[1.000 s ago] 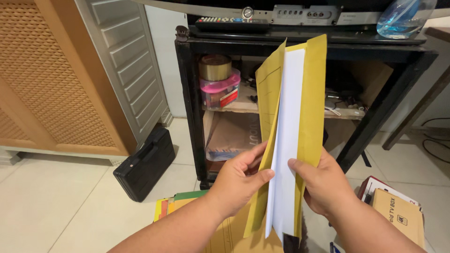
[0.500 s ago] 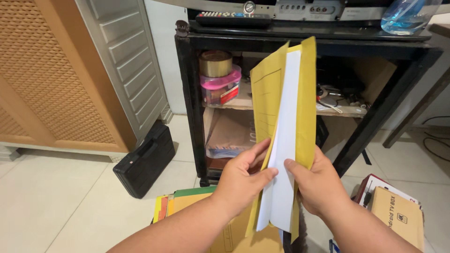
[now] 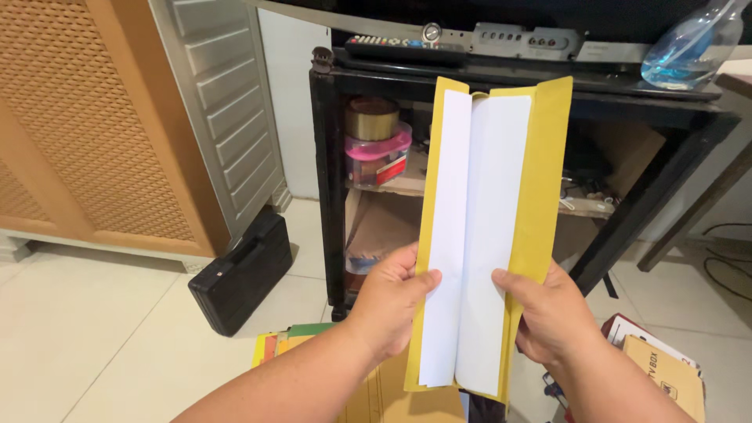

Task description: The person sits on the floor and uses a feather duster to clean several envelopes. They pick up each envelope, dust both sides, and place them on a shelf or back on the pile.

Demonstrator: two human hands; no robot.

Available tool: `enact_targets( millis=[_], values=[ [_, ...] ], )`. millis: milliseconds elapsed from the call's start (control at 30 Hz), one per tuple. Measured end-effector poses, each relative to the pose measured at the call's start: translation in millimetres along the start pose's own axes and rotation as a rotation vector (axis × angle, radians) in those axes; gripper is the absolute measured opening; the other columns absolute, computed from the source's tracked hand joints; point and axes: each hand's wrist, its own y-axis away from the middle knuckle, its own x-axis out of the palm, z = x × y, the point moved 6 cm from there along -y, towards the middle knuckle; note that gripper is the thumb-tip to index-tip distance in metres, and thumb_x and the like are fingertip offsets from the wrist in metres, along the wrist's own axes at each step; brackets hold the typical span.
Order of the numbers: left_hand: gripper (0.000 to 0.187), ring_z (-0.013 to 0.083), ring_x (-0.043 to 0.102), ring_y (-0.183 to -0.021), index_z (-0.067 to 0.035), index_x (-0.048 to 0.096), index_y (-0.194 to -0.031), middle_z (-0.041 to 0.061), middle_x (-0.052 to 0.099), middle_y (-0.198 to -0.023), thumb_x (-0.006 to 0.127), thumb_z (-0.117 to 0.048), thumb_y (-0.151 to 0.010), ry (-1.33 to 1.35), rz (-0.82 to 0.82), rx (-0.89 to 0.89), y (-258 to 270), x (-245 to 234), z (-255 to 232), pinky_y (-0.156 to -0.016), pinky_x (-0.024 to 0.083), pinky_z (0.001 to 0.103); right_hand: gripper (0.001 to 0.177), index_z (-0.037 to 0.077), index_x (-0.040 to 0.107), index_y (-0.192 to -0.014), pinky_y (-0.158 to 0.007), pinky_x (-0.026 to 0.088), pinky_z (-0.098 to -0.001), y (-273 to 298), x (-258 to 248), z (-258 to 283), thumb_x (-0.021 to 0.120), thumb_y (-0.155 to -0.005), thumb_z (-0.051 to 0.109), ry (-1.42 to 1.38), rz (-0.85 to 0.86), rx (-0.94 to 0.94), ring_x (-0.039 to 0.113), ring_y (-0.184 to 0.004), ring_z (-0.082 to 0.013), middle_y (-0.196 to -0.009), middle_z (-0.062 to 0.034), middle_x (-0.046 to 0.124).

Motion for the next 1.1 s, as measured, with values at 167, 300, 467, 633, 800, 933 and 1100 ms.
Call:
enact_targets(
  millis=[167,300,467,633,800,933,1100],
  values=[
    [0.040,0.0179,0.070,-0.104,0.001,0.060,-0.137,0.014,0.074,-0.118,0.053,0.005,-0.097,-0.045,-0.007,0.018,0.9,1.4,1.5,-0.094,0.057,0.034,0.039,0.001,0.058,-0.127,-0.085,0.060,-0.0456,1.1,-0.4,-5.3,0.056,-0.089,-0.004,0.032,-0.012,-0.019,0.072,-0.100,-0.0292,-0.115,-0.0175,0.071],
    [0.040,0.0172,0.071,-0.101,0.000,0.061,-0.136,0.014,0.074,-0.116,0.054,0.004,-0.097,-0.058,-0.010,0.005,1.7,0.5,2.8,-0.093,0.056,0.034,0.040,0.002,0.059,-0.128,-0.089,0.058,-0.0451,0.5,0.0,-7.3,0.056,-0.089,-0.004,0.012,-0.002,-0.023,0.071,-0.103,-0.0282,-0.116,-0.0163,0.071],
    [0.038,0.0188,0.067,-0.104,0.001,0.064,-0.135,0.016,0.071,-0.120,0.060,0.001,-0.097,-0.198,0.033,0.067,4.1,3.7,2.0,-0.095,0.054,0.034,0.043,0.003,0.058,-0.130,-0.089,0.057,-0.0439,0.0,-2.1,-13.3,0.058,-0.088,-0.003,0.068,-0.019,-0.033,0.069,-0.104,-0.0265,-0.117,-0.0146,0.071],
    [0.044,0.0209,0.046,-0.146,-0.001,0.054,-0.146,0.016,0.052,-0.155,0.058,-0.017,-0.105,-0.563,0.198,0.258,23.7,20.9,0.5,-0.117,0.037,0.035,0.042,0.008,0.057,-0.132,-0.091,0.055,-0.0384,6.3,0.4,-20.5,0.060,-0.090,0.006,0.044,0.013,-0.085,0.067,-0.108,-0.0187,-0.120,-0.0079,0.070],
    [0.039,0.0282,0.044,-0.154,0.000,0.063,-0.137,0.020,0.058,-0.154,0.054,-0.026,-0.110,-0.881,0.255,0.484,36.3,31.7,0.0,-0.124,0.033,0.038,0.041,0.003,0.056,-0.130,-0.088,0.057,-0.0391,6.9,4.0,-17.1,0.067,-0.090,0.004,0.258,-0.020,-0.164,0.069,-0.104,-0.0225,-0.117,-0.0142,0.072],
    [0.048,0.0268,0.060,-0.132,-0.008,0.062,-0.139,0.014,0.067,-0.141,0.064,-0.028,-0.095,-0.847,0.018,0.297,13.7,-3.9,1.4,-0.111,0.046,0.037,0.039,0.004,0.056,-0.129,-0.084,0.060,-0.0428,4.6,1.7,-14.8,0.061,-0.091,0.005,0.045,-0.049,-0.053,0.071,-0.102,-0.0250,-0.118,-0.0138,0.072],
    [0.094,0.0215,0.057,-0.127,-0.014,0.026,-0.156,0.008,0.053,-0.144,0.086,-0.017,-0.083,-0.683,-0.502,0.224,-22.3,-98.5,-20.5,-0.104,0.051,0.040,0.048,0.008,0.058,-0.136,-0.082,0.063,-0.0444,7.7,-4.4,-4.3,0.059,-0.088,0.002,0.110,-0.026,0.073,0.073,-0.100,-0.0269,-0.120,-0.0169,0.073]
  ],
)
